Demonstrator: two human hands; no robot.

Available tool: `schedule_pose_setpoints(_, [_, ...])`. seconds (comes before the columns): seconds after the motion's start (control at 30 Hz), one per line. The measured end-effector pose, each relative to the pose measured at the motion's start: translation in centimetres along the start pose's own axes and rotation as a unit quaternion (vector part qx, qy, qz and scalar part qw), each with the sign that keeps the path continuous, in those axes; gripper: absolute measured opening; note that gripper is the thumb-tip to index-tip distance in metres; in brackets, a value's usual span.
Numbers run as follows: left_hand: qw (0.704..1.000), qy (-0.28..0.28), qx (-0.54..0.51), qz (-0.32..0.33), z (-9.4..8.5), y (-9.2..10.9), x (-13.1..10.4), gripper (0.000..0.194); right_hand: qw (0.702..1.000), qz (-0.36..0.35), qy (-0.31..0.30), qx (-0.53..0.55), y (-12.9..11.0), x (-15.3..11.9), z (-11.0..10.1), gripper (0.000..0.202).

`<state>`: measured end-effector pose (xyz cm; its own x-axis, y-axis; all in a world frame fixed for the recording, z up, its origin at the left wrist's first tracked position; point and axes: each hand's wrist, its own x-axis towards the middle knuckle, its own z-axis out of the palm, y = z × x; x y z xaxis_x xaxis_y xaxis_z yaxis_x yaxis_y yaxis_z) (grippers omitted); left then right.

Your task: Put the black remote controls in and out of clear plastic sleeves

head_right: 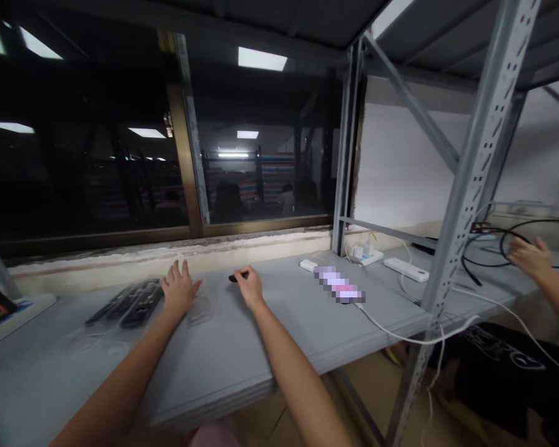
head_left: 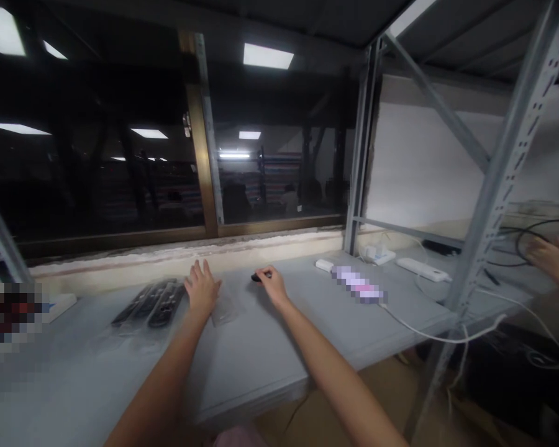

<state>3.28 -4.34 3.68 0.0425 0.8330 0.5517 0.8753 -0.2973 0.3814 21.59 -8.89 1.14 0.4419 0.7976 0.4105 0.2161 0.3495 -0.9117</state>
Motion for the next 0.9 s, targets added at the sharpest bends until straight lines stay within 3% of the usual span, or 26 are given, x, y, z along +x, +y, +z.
schedule_pose_setpoints(0.07, [0.989,-0.113,0.072,0.066,0.1,0.0,0.1,0.056,0.998,0.003,-0.033,-0.049,0.6,0.0,0.3,0.008])
schedule_pose_setpoints(0.13, [0.954,-0.271,0.093,0.091,0.9,-0.3,0.2,0.055,0.993,0.002,-0.063,-0.095,1.1,0.0,0.4,0.019])
schedule_pose_setpoints(0.2, [0.929,-0.342,0.094,0.103,1.8,-0.5,-0.1,0.060,0.986,0.002,-0.092,-0.137,1.3,-0.1,0.5,0.035])
schedule_pose_setpoints(0.33, [0.927,-0.339,0.081,0.135,2.9,-0.1,-1.1,0.067,0.972,-0.005,-0.137,-0.193,1.4,-0.2,0.6,0.054])
schedule_pose_setpoints(0.53, [0.952,-0.218,0.078,0.200,1.6,1.2,-1.4,0.051,0.943,-0.051,-0.177,-0.276,1.2,-0.3,0.3,0.054])
schedule_pose_setpoints(0.67, [0.945,-0.261,0.058,0.188,1.4,1.3,-1.3,0.043,0.935,-0.065,-0.187,-0.294,1.2,-0.5,0.3,0.047])
schedule_pose_setpoints(0.9, [0.939,-0.323,0.010,0.116,1.4,1.3,-2.0,0.059,0.924,-0.094,-0.207,-0.308,1.2,-1.0,0.1,0.035])
